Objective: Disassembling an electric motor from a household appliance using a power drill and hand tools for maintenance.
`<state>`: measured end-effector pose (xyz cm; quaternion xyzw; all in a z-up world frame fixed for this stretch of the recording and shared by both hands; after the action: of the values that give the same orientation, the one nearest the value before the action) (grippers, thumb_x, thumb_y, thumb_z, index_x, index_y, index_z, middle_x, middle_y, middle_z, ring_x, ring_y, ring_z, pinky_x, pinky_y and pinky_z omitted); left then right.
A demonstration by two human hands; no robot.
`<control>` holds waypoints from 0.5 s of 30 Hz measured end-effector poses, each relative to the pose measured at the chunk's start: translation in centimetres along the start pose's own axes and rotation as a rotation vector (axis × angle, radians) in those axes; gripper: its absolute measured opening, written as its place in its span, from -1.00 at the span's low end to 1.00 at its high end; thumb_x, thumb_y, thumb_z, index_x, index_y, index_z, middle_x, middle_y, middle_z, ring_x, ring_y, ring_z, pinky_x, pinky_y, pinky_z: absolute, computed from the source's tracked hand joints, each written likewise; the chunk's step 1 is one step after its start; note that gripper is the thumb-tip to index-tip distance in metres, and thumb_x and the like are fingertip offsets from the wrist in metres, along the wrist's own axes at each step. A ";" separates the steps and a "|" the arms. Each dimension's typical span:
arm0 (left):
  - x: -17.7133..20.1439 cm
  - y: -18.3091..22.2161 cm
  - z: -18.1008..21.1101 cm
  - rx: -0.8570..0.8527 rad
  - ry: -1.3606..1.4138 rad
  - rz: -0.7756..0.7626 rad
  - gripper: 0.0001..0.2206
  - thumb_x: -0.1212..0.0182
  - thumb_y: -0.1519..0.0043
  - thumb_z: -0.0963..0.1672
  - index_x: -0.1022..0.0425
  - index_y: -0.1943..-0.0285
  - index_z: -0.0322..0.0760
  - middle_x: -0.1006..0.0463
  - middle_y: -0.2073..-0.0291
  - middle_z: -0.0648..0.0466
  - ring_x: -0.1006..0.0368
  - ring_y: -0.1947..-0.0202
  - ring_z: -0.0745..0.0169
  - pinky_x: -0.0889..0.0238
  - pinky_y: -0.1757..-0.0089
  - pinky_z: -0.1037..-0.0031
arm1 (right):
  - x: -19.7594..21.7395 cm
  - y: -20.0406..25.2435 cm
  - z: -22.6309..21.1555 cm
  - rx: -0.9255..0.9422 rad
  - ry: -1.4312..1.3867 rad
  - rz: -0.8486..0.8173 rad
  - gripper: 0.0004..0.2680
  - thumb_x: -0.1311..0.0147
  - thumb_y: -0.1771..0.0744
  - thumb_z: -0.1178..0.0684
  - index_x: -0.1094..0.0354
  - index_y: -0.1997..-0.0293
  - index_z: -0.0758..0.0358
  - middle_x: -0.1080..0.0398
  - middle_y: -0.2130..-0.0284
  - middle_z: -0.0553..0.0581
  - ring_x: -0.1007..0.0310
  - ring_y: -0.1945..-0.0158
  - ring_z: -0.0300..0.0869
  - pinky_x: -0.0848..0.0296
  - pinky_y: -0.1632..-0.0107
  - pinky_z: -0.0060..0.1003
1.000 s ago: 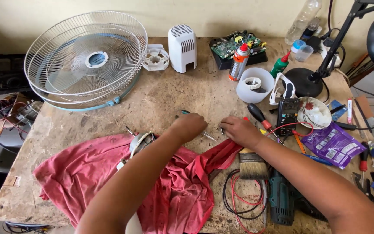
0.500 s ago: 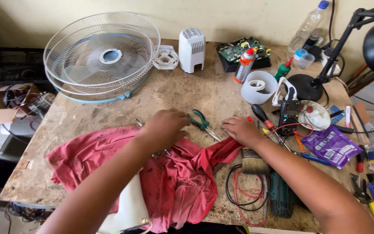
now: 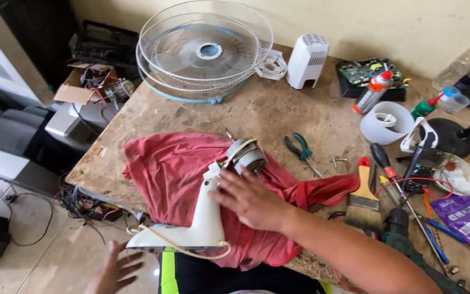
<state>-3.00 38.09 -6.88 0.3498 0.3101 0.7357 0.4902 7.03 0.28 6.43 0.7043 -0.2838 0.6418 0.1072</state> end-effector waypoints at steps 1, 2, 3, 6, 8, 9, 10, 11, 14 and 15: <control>-0.8 1.3 -0.1 0.003 0.126 -0.084 -0.27 0.47 -0.33 0.25 -0.20 -0.51 -0.11 -0.42 -0.27 -0.35 -0.34 -0.27 -0.36 -0.10 -0.22 -0.09 | -1.4 -0.9 -0.9 0.040 -0.036 -0.130 -0.31 0.01 -0.27 0.32 0.26 -0.58 -0.02 0.08 -0.49 0.35 0.18 -0.54 0.13 0.30 -0.51 0.18; -1.7 2.7 -0.1 0.004 0.252 -0.168 -0.32 0.48 -0.36 0.21 -0.09 -0.54 -0.11 -0.49 -0.16 -0.57 -0.36 -0.26 -0.48 -0.08 -0.26 -0.13 | -2.7 -1.7 -1.8 0.079 -0.071 -0.261 -0.29 0.21 -0.26 0.48 0.25 -0.59 -0.09 0.19 -0.51 0.37 0.29 -0.56 0.12 0.39 -0.50 0.16; -1.4 3.0 0.1 0.004 0.256 -0.164 -0.32 0.48 -0.36 0.21 -0.09 -0.54 -0.11 -0.49 -0.16 -0.57 -0.36 -0.26 -0.48 -0.08 -0.26 -0.13 | -4.3 -2.0 -1.3 0.084 -0.073 -0.261 -0.29 0.21 -0.26 0.48 0.25 -0.59 -0.09 0.19 -0.51 0.37 0.29 -0.56 0.12 0.39 -0.50 0.16; -1.1 6.0 2.4 -0.123 0.401 -0.120 -0.41 0.30 -0.48 0.17 -0.33 -0.30 -0.37 -0.52 0.02 -0.38 -0.44 -0.05 -0.36 -0.22 -0.11 0.02 | -7.2 -2.4 0.0 0.207 0.004 -0.102 -0.39 0.04 -0.30 0.30 0.12 -0.56 -0.07 -0.06 -0.45 0.34 0.09 -0.54 0.20 0.22 -0.44 0.45; -2.0 11.0 5.1 -0.156 0.162 -0.017 -0.47 0.28 -0.48 0.08 -0.39 -0.30 -0.42 -0.57 0.02 -0.34 -0.51 -0.02 -0.27 -0.21 -0.11 0.14 | -7.1 -2.1 0.8 0.259 0.002 0.015 -0.55 -0.11 -0.35 0.03 -0.11 -0.44 -0.03 -0.16 -0.39 0.30 0.02 -0.52 0.23 0.16 -0.37 0.59; -1.9 11.8 5.7 -0.159 0.159 -0.020 -0.47 0.28 -0.48 0.08 -0.39 -0.30 -0.42 -0.57 0.02 -0.34 -0.51 -0.02 -0.27 -0.21 -0.11 0.14 | -7.3 -2.1 0.9 0.255 0.005 0.016 -0.55 -0.11 -0.35 0.03 -0.11 -0.44 -0.03 -0.16 -0.39 0.30 0.02 -0.52 0.23 0.16 -0.37 0.59; -1.8 12.8 6.4 -0.189 0.188 -0.010 -0.48 0.28 -0.49 0.04 -0.35 -0.33 -0.50 -0.55 0.00 -0.43 -0.48 -0.03 -0.35 -0.22 -0.15 0.08 | -7.4 -2.1 0.9 0.301 0.044 0.052 -0.59 -0.11 -0.36 -0.02 -0.13 -0.39 0.03 -0.15 -0.40 0.25 0.00 -0.52 0.21 0.11 -0.37 0.58; -1.8 13.6 7.2 -0.222 0.214 -0.001 -0.49 0.29 -0.49 -0.01 -0.32 -0.36 -0.58 -0.53 -0.02 -0.52 -0.45 -0.05 -0.43 -0.22 -0.18 0.02 | -7.5 -2.1 1.0 0.343 0.086 0.089 -0.62 -0.11 -0.37 -0.06 -0.14 -0.33 0.09 -0.14 -0.42 0.20 -0.02 -0.52 0.20 0.06 -0.37 0.58; -1.8 18.1 9.9 -0.485 0.243 0.020 -0.57 0.24 -0.45 -0.12 -0.39 -0.25 -0.65 -0.58 0.08 -0.52 -0.50 0.08 -0.45 -0.28 -0.11 0.03 | -4.9 -2.0 1.0 0.358 -0.088 0.271 -0.63 -0.20 -0.34 -0.14 -0.18 -0.20 0.10 -0.31 -0.28 0.30 -0.21 -0.41 0.33 0.00 -0.36 0.62; -1.4 17.6 10.1 -0.493 0.242 0.016 -0.57 0.24 -0.45 -0.12 -0.39 -0.25 -0.65 -0.58 0.08 -0.52 -0.50 0.08 -0.45 -0.28 -0.11 0.03 | -4.0 -2.1 1.4 0.357 -0.081 0.275 -0.63 -0.20 -0.34 -0.14 -0.18 -0.20 0.10 -0.31 -0.28 0.30 -0.21 -0.41 0.33 0.00 -0.36 0.62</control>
<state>-3.23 32.16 12.60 0.1319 0.1751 0.8294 0.5139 9.28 2.33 2.77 0.6918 -0.2633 0.6617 -0.1192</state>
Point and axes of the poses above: each hand's wrist, its own y-axis away from the middle knuckle, its own x-axis out of the back of the hand, z = x × y, the point moved 3 cm from there along -y, towards the middle knuckle
